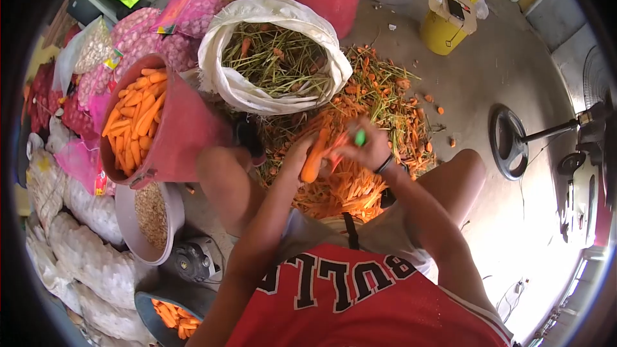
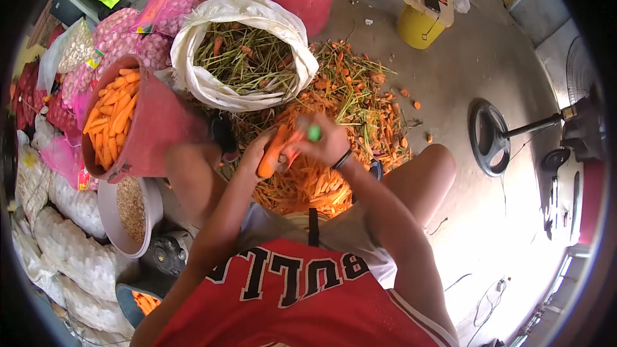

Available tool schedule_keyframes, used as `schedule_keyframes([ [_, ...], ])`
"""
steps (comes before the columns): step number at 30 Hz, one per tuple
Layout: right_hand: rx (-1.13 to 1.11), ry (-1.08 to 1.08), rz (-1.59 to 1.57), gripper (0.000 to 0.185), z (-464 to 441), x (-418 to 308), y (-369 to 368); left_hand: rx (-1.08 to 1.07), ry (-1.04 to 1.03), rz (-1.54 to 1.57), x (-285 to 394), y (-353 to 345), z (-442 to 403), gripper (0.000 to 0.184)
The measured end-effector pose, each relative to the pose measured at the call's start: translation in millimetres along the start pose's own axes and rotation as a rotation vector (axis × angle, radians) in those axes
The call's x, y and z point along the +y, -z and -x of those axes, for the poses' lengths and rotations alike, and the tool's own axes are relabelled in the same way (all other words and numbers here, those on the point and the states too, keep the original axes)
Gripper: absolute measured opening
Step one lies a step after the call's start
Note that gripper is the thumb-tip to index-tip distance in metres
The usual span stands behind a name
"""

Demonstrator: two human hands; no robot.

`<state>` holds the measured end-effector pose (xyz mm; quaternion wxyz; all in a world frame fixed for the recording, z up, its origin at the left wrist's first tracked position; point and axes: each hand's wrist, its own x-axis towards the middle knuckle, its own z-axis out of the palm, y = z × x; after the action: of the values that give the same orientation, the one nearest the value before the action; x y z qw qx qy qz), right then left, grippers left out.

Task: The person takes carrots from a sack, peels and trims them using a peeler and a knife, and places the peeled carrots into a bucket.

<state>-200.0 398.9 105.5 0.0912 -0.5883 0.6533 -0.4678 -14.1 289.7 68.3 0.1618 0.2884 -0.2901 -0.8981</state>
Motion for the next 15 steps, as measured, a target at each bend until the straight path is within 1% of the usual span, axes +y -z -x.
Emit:
schedule_keyframes([
  [1,-0.025,0.179,0.075,0.068,2,-14,-4,0.102,0.042,-0.047,4,-14,5,0.034],
  [2,-0.045,0.352,0.144,0.068,3,-21,-7,0.089,0.018,-0.067,3,-19,8,0.033],
  [3,-0.118,0.223,0.142,0.063,8,-10,-7,0.079,0.001,-0.093,1,-22,13,0.033],
  [4,-0.072,0.107,0.103,0.062,6,4,-4,0.068,-0.011,-0.122,-2,-20,18,0.033],
  [5,-0.024,-0.005,0.071,0.061,-4,20,1,-0.175,0.023,-0.066,-19,17,2,0.034],
  [6,0.025,-0.115,0.044,0.061,-9,31,6,-0.082,0.029,-0.146,-13,8,8,0.035],
  [8,0.083,-0.193,0.116,0.061,-11,37,14,0.095,0.028,-0.298,5,-23,26,0.036],
  [9,0.110,-0.224,0.152,0.061,-15,38,18,0.001,0.041,-0.165,4,-13,20,0.036],
  [12,-0.007,0.055,-0.011,0.063,6,4,-6,0.090,-0.017,-0.010,6,-18,11,0.036],
  [13,-0.044,0.129,0.034,0.063,4,0,-6,0.063,-0.013,-0.056,11,-27,16,0.035],
  [15,-0.103,0.256,0.115,0.063,9,-8,-10,0.056,-0.062,-0.128,3,-17,12,0.035],
])
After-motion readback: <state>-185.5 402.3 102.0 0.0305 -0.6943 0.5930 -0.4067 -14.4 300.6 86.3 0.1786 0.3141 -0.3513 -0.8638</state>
